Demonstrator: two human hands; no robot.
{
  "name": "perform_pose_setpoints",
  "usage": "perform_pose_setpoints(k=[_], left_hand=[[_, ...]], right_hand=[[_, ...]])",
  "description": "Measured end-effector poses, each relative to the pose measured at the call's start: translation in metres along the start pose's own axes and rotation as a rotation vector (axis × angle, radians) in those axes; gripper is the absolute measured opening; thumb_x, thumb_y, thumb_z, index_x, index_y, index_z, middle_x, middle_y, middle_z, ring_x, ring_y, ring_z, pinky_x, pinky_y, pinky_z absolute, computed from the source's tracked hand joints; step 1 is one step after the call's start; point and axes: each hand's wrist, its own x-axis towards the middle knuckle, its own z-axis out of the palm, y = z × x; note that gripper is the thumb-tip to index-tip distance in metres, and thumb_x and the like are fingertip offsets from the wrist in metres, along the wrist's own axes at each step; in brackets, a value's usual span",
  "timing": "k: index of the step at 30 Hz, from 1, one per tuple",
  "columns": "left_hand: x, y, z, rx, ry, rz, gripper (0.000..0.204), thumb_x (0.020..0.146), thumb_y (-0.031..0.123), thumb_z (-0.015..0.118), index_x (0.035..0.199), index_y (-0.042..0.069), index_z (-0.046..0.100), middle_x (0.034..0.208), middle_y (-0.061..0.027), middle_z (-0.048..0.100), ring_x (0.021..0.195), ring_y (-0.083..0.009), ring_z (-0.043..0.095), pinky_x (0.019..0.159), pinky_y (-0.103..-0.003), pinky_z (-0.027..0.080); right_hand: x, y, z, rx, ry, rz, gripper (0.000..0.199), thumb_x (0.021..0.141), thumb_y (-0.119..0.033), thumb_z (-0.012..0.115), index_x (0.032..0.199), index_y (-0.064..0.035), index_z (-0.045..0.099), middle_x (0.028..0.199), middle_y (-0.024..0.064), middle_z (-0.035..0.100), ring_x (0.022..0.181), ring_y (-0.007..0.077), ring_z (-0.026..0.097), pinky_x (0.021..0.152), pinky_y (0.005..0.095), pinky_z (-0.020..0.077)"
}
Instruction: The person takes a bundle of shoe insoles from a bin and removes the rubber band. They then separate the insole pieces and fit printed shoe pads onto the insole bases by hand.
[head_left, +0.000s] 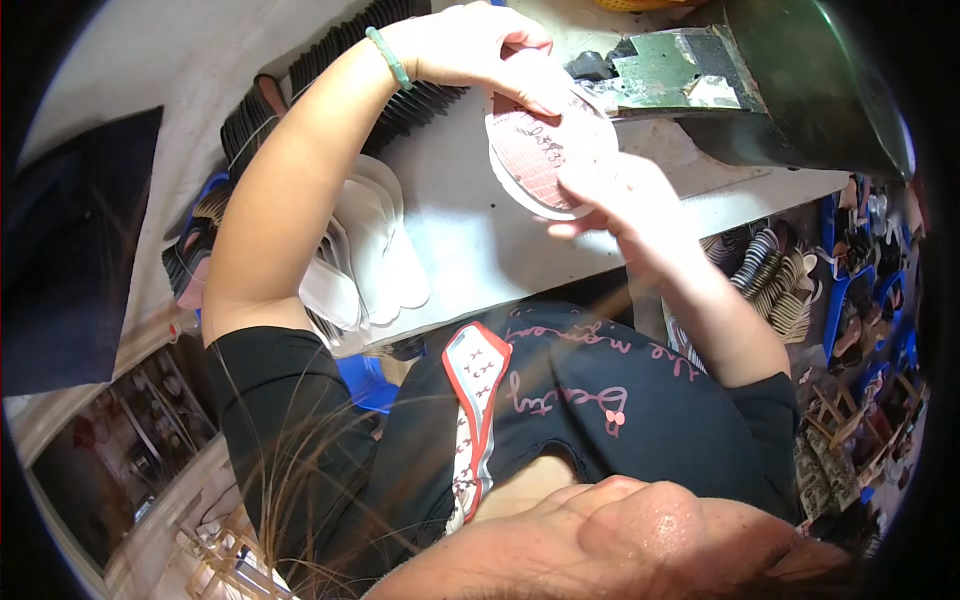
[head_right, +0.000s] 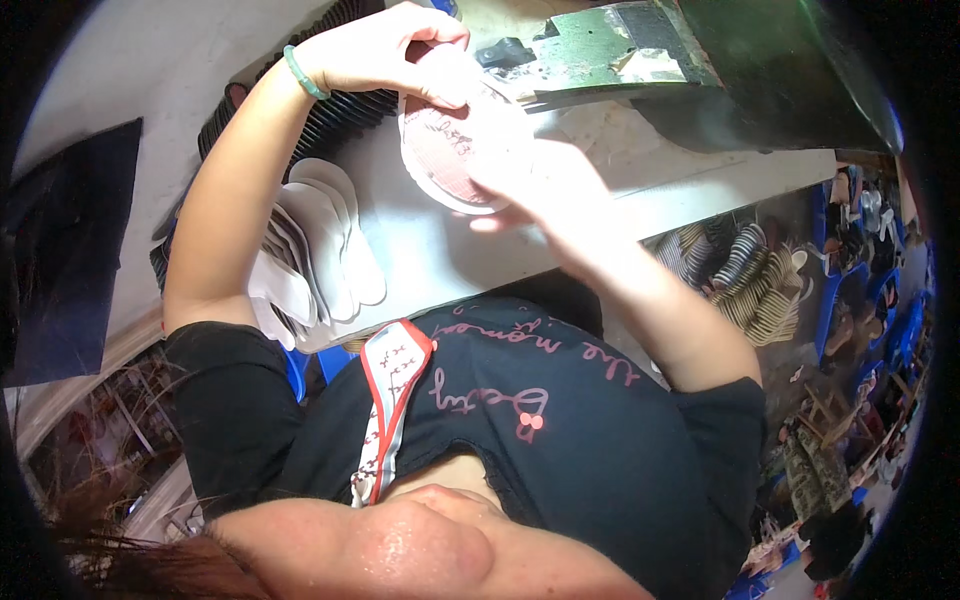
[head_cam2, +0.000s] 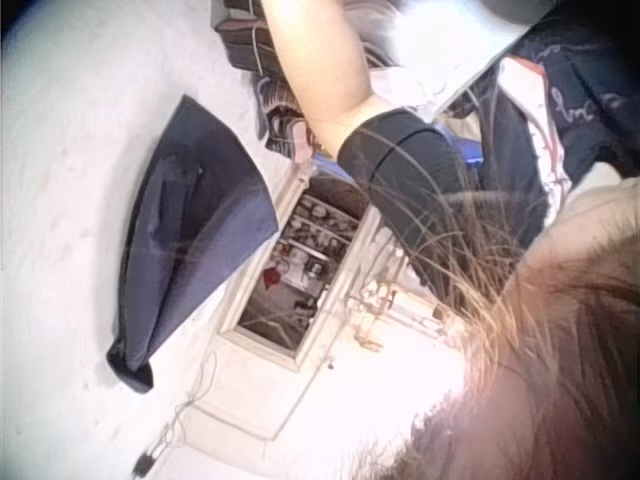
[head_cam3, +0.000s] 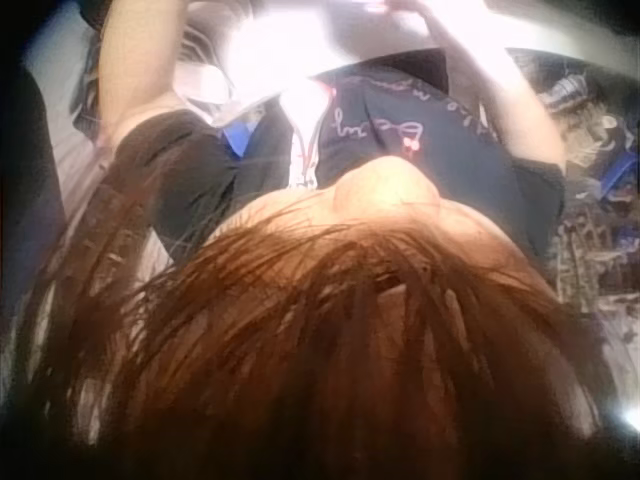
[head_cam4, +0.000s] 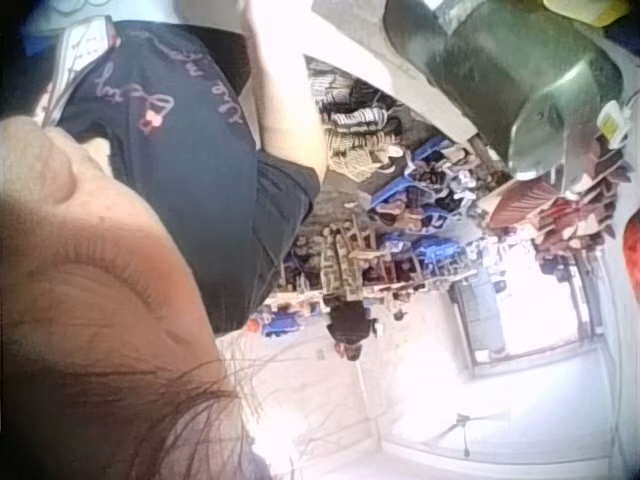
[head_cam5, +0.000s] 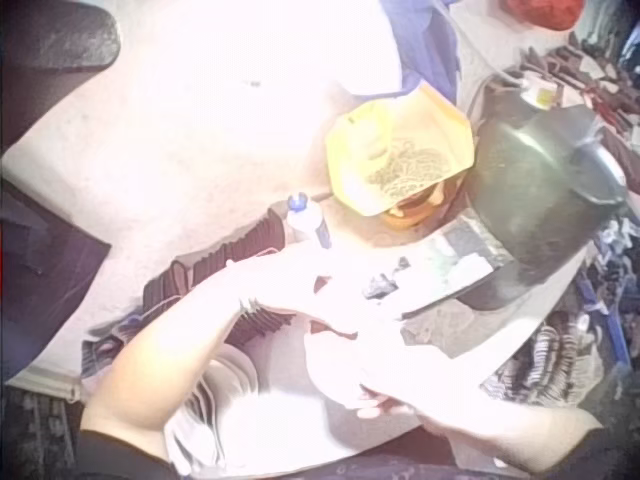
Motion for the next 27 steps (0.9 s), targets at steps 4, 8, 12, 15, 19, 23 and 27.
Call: perform_pose_setpoints(k=[4,8,12,15,19,23,27], left_hand=[[0.002,0.008,-0.005,-0.096,-0.104,-0.209,0.038,0.082,0.023,0.071,0.113,0.003,0.061,0.098,-0.005,0.066,0.088,-0.0132,0.061,0.08,-0.028,0.05],[0.002,0.003,-0.006,-0.119,-0.058,-0.08,0.034,0.084,0.021,0.069,0.111,0.003,0.063,0.1,-0.0062,0.066,0.092,-0.0122,0.059,0.081,-0.027,0.049],[0.003,0.008,-0.013,0.027,-0.093,-0.059,0.034,0.085,0.017,0.067,0.115,0.002,0.06,0.102,-0.0051,0.065,0.092,-0.013,0.059,0.083,-0.028,0.049],[-0.003,-0.01,-0.011,-0.193,0.018,-0.081,0.032,0.087,0.017,0.066,0.115,0.002,0.059,0.1,-0.0046,0.064,0.092,-0.0123,0.059,0.081,-0.026,0.049],[-0.011,-0.001,-0.005,-0.386,0.098,-0.175,0.024,0.089,0.02,0.064,0.105,0.002,0.062,0.088,-0.0028,0.062,0.079,-0.0083,0.058,0.065,-0.023,0.049],[-0.012,-0.013,-0.004,-0.16,0.118,-0.293,0.026,0.089,0.026,0.065,0.092,0.001,0.058,0.075,0.0033,0.057,0.066,-0.0034,0.053,0.057,-0.019,0.045],[-0.021,-0.03,-0.001,-0.17,0.064,-0.323,0.027,0.088,0.03,0.065,0.088,0.004,0.058,0.073,0.0049,0.055,0.064,-0.0016,0.048,0.053,-0.019,0.039]], right_hand=[[-0.005,0.006,0.004,-0.004,0.055,-0.106,0.032,0.092,-0.02,0.056,0.107,0.0081,0.058,0.098,0.015,0.066,0.081,0.0241,0.068,0.069,0.0313,0.0559],[0.0,0.004,0.008,0.142,0.056,-0.129,0.036,0.094,-0.022,0.054,0.113,0.0088,0.055,0.103,0.0188,0.064,0.083,0.0284,0.068,0.072,0.0328,0.0568],[0.0,0.013,0.031,0.395,0.06,-0.082,0.045,0.096,-0.022,0.049,0.127,0.0097,0.042,0.119,0.0221,0.057,0.104,0.0311,0.062,0.084,0.0394,0.0558],[0.011,0.017,0.057,0.694,-0.006,-0.046,0.046,0.099,-0.02,0.043,0.133,0.0085,0.033,0.131,0.0239,0.045,0.125,0.033,0.046,0.105,0.0446,0.0389],[0.022,0.016,0.072,0.897,0.067,-0.156,0.045,0.097,-0.023,0.049,0.129,0.0076,0.039,0.126,0.0212,0.048,0.12,0.0298,0.05,0.097,0.0402,0.0446],[0.019,0.009,0.062,0.851,0.065,-0.1,0.043,0.098,-0.022,0.046,0.128,0.0075,0.039,0.124,0.0212,0.05,0.117,0.0311,0.052,0.097,0.0411,0.0445],[0.019,0.003,0.046,0.737,0.05,-0.006,0.04,0.099,-0.021,0.043,0.126,0.0084,0.041,0.12,0.0226,0.053,0.11,0.0334,0.058,0.093,0.041,0.0482]])
